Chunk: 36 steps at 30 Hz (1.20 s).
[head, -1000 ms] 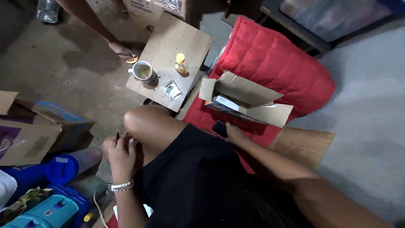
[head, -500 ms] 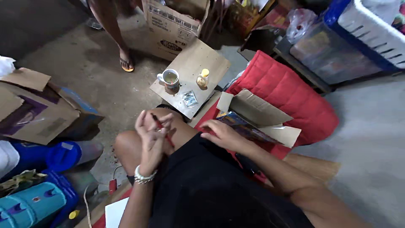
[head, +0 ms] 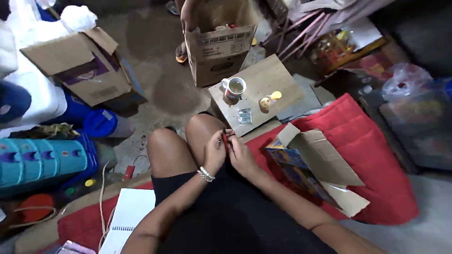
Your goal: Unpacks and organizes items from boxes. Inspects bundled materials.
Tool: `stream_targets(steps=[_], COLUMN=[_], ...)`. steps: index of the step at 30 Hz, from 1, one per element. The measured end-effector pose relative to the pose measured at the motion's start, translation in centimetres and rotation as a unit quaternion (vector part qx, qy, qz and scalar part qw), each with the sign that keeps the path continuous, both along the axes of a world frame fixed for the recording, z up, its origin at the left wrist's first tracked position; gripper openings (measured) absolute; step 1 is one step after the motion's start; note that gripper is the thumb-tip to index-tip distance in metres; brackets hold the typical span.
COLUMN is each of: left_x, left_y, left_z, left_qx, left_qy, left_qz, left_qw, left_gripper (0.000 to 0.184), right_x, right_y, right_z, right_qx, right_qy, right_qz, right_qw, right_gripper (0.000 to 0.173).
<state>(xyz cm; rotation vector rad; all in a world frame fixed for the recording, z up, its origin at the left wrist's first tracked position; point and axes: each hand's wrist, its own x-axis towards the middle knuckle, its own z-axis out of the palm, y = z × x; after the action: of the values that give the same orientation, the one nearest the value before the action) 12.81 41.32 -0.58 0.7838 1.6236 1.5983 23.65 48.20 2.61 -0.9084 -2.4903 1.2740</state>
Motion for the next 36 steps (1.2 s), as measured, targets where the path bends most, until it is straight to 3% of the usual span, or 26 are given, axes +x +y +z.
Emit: stream_targets(steps=[2,6,11,14,17,20,22,24,26,27,31,34,36], left_x=[0.5,0.2,-1.7,-3.7,-9.3,-19.8,-27.5,-33.9,-38.4,-39.9,-41.3,-38.8,-36.4], left_y=[0.2,1.9,4.4,5.9,7.8,11.4,14.0,15.9,17.1,17.2,16.8,15.5,13.8], left_z=[-0.4,1.2,2.7,3.6,4.8,3.3,1.2,-1.4,-3.8,-4.8,-5.6,-4.5,-4.4], left_qx=[-0.011,0.028,-0.056,-0.089,-0.094,-0.158,-0.266,-0.347,-0.403,-0.421,-0.452,-0.461,-0.443], left_qy=[0.091,0.234,0.31,0.312,0.426,0.486,0.497,0.498,0.519,0.531,0.58,0.579,0.574], left_qz=[0.016,0.014,-0.061,-0.164,-0.167,-0.105,-0.077,-0.073,-0.07,-0.068,-0.111,-0.174,-0.198], left_qw=[0.996,0.972,0.947,0.931,0.884,0.853,0.822,0.791,0.751,0.732,0.668,0.649,0.66], left_gripper=[0.033,0.034,0.044,0.052,0.04,0.029,0.038,0.062,0.085,0.085,0.029,0.022,0.023], right_x=[-0.7,-1.2,-2.1,-2.2,-0.7,2.9,5.5,8.8,11.8,12.7,15.5,15.5,15.7], right_y=[-1.2,-0.3,1.7,2.8,5.1,7.2,7.3,6.4,5.3,4.8,4.2,4.5,4.8], right_z=[0.0,0.2,-0.4,-1.4,-2.4,-3.8,-6.0,-8.9,-11.3,-11.7,-13.4,-12.7,-12.7], right_qx=[0.001,0.007,0.102,0.114,0.121,0.056,-0.043,-0.094,-0.117,-0.13,-0.148,-0.186,-0.197], right_qy=[-0.009,0.103,0.17,0.176,0.072,-0.209,-0.399,-0.505,-0.544,-0.543,-0.476,-0.466,-0.458], right_qz=[-0.044,-0.078,-0.082,-0.097,-0.141,-0.115,-0.083,-0.053,-0.054,-0.065,-0.111,-0.106,-0.098], right_qw=[0.999,0.992,0.977,0.973,0.98,0.97,0.912,0.857,0.829,0.827,0.86,0.858,0.862], right_gripper=[0.034,0.042,0.038,0.038,0.036,0.037,0.042,0.05,0.055,0.056,0.053,0.055,0.053])
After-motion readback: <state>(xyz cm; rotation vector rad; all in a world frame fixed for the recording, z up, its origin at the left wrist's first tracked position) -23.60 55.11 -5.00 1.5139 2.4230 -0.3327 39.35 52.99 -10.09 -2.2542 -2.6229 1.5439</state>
